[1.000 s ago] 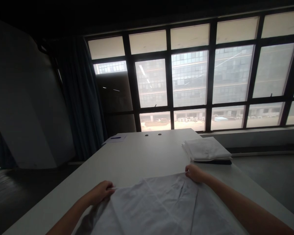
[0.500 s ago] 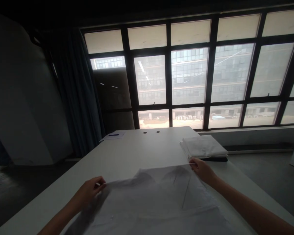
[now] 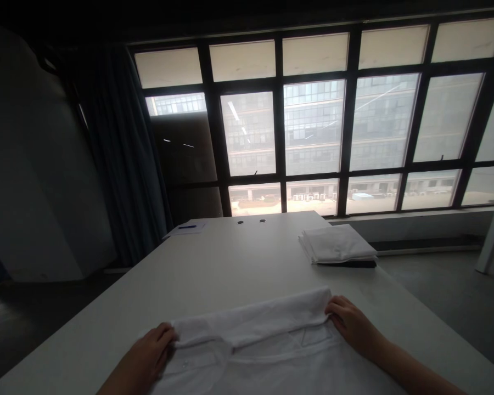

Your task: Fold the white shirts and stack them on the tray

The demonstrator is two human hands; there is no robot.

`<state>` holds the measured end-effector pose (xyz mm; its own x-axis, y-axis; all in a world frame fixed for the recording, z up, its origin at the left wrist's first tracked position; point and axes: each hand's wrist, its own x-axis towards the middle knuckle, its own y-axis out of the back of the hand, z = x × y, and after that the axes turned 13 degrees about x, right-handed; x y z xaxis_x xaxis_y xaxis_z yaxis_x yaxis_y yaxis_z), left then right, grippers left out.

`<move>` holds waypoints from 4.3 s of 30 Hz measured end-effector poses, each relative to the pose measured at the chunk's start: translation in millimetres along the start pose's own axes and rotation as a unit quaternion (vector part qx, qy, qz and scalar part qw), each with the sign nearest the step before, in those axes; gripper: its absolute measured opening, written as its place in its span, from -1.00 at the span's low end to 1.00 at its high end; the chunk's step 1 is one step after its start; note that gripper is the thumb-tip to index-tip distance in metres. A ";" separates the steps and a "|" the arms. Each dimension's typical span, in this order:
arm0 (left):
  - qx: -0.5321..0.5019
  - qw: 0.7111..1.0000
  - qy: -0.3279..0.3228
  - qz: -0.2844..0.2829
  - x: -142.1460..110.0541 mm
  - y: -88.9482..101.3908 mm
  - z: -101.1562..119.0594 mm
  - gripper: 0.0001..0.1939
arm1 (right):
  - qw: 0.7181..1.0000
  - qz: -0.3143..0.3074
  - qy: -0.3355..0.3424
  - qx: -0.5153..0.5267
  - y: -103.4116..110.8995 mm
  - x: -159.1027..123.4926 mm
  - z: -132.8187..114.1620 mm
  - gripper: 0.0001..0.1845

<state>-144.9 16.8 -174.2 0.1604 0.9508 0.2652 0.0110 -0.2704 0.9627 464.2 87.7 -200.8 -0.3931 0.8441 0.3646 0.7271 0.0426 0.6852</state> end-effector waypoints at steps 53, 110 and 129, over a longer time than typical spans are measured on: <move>-0.169 0.978 -0.122 0.012 56.2 7.5 184.5 -0.89 | 0.995 -0.078 -0.047 -0.045 3.9 21.2 -23.8 -0.76; -0.108 0.973 -0.206 0.015 43.4 29.7 243.6 -0.84 | 0.982 -0.141 -0.031 -0.125 -58.3 34.3 -153.6 -0.59; 0.079 0.988 0.024 -0.131 -0.8 -13.4 64.2 -0.13 | 0.964 -0.084 -0.177 -0.180 -12.2 2.2 7.3 -0.10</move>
<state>-81.8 10.0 -190.7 0.0849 0.9963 0.0141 0.2011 -0.0310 0.9791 458.6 92.9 -212.9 -0.2242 0.9739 0.0353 0.4031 0.0597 0.9132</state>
